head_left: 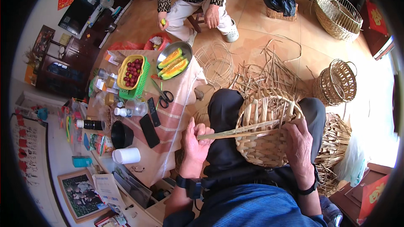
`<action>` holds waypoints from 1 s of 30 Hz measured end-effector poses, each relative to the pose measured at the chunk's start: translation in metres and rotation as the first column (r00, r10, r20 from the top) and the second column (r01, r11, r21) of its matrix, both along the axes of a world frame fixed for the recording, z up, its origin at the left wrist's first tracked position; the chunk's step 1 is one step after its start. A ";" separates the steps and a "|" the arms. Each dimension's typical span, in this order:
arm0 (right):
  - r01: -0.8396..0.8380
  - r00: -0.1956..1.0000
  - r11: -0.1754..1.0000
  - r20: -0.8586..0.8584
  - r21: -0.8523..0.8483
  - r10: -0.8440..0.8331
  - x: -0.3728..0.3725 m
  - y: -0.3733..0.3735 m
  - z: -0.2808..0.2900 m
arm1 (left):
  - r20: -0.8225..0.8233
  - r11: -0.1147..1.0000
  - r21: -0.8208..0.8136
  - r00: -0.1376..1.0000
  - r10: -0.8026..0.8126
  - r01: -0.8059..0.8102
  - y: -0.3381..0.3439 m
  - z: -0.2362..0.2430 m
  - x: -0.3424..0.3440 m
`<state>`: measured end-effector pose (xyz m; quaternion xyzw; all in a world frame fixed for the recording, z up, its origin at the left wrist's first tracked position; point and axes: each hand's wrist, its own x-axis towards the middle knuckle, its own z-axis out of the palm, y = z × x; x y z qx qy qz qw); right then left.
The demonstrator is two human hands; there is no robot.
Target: Weaving a small basket using thin wooden or bamboo strips.
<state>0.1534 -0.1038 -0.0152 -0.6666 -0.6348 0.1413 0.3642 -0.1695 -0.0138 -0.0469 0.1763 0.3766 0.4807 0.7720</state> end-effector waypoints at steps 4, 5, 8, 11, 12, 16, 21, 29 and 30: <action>0.007 1.000 0.999 0.018 0.034 -0.008 0.001 0.000 -0.001 | -0.813 0.915 0.335 0.559 0.161 0.223 -0.011 -0.007 -0.002; 0.010 1.000 0.999 0.016 0.046 -0.010 0.003 -0.001 -0.002 | -0.894 0.860 0.335 0.418 0.161 0.386 -0.011 -0.003 -0.004; 0.007 1.000 1.000 0.013 0.027 -0.007 0.001 -0.002 0.000 | -0.571 0.991 0.043 0.810 0.130 -0.129 -0.012 -0.005 -0.019; 0.015 1.000 0.999 0.019 0.050 -0.016 -0.001 -0.001 -0.003 | -0.249 0.988 0.045 0.956 0.153 -0.146 -0.013 -0.032 -0.048; 0.012 0.999 0.998 0.033 0.058 -0.014 0.000 -0.001 -0.008 | -0.450 0.996 0.093 0.892 0.040 0.002 -0.011 -0.031 -0.050; 0.037 0.999 0.998 0.025 0.043 -0.038 0.003 -0.002 -0.016 | -0.777 0.889 -0.196 0.488 -0.398 0.413 0.009 -0.032 -0.060; 0.017 1.000 0.997 0.012 0.078 -0.018 0.002 0.001 -0.013 | -0.923 0.951 0.021 0.371 -0.101 0.310 0.055 -0.045 -0.112; 0.008 0.998 0.999 0.062 0.051 -0.011 -0.001 0.004 -0.013 | -0.878 0.863 0.478 0.078 0.472 0.165 0.184 -0.036 -0.168; 0.014 0.998 0.999 0.064 0.051 -0.017 -0.001 0.004 -0.014 | -0.886 0.873 0.432 -0.072 0.457 0.226 0.194 -0.035 -0.162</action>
